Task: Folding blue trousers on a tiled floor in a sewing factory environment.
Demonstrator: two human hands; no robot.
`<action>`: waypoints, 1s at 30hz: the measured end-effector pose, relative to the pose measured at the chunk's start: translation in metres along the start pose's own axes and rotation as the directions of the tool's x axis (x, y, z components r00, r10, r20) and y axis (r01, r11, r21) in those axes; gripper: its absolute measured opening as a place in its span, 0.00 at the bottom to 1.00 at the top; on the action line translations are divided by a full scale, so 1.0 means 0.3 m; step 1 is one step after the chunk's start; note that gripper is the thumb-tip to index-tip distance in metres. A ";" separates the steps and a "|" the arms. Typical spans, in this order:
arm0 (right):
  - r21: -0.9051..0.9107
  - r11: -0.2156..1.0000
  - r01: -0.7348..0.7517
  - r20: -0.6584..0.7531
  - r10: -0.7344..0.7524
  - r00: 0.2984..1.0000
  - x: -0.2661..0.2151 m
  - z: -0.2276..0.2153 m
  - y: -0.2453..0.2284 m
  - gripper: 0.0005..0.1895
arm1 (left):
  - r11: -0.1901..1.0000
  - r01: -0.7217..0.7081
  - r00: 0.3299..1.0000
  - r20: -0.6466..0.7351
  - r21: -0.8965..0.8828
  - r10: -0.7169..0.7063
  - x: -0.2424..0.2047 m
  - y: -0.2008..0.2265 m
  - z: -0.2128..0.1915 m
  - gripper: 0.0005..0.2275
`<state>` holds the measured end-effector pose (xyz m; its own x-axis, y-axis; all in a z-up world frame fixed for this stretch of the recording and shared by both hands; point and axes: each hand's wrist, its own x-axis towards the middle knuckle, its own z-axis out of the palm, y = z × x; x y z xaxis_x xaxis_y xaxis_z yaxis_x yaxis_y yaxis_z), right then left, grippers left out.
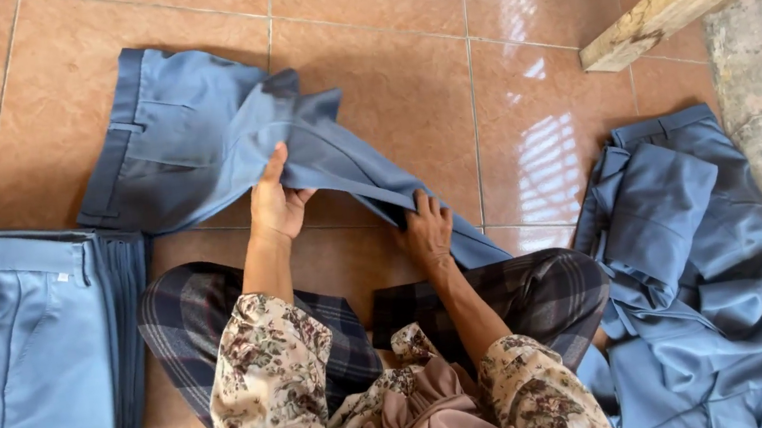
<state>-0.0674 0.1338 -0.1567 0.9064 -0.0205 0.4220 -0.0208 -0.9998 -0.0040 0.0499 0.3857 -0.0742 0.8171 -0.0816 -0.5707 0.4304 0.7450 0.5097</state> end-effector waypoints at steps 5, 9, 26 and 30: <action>-0.061 0.990 0.127 0.041 -0.125 0.991 -0.016 0.017 -0.043 0.11 | 0.976 -0.157 0.988 -0.010 -0.154 0.157 -0.017 0.157 0.035 0.12; -0.064 0.995 0.082 0.045 -0.080 0.996 -0.033 0.060 0.009 0.11 | 0.960 -0.226 0.974 -0.036 -0.163 0.223 0.041 0.288 -0.033 0.13; 0.551 0.819 -0.162 0.236 0.033 0.971 0.337 -0.487 0.506 0.20 | 0.899 -0.437 0.892 -0.151 -0.038 0.427 0.004 0.692 -0.017 0.12; 0.574 0.801 -0.168 0.296 -0.012 0.955 0.243 -0.335 0.553 0.23 | 0.895 -0.446 0.871 -0.233 -0.009 0.432 0.078 0.678 -0.222 0.17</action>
<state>-0.0471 -0.0331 -0.0355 0.9908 -0.0094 0.1349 0.0734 -0.8005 -0.5949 0.1309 0.5793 -0.0268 0.8085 0.4047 -0.4271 0.0175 0.7090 0.7050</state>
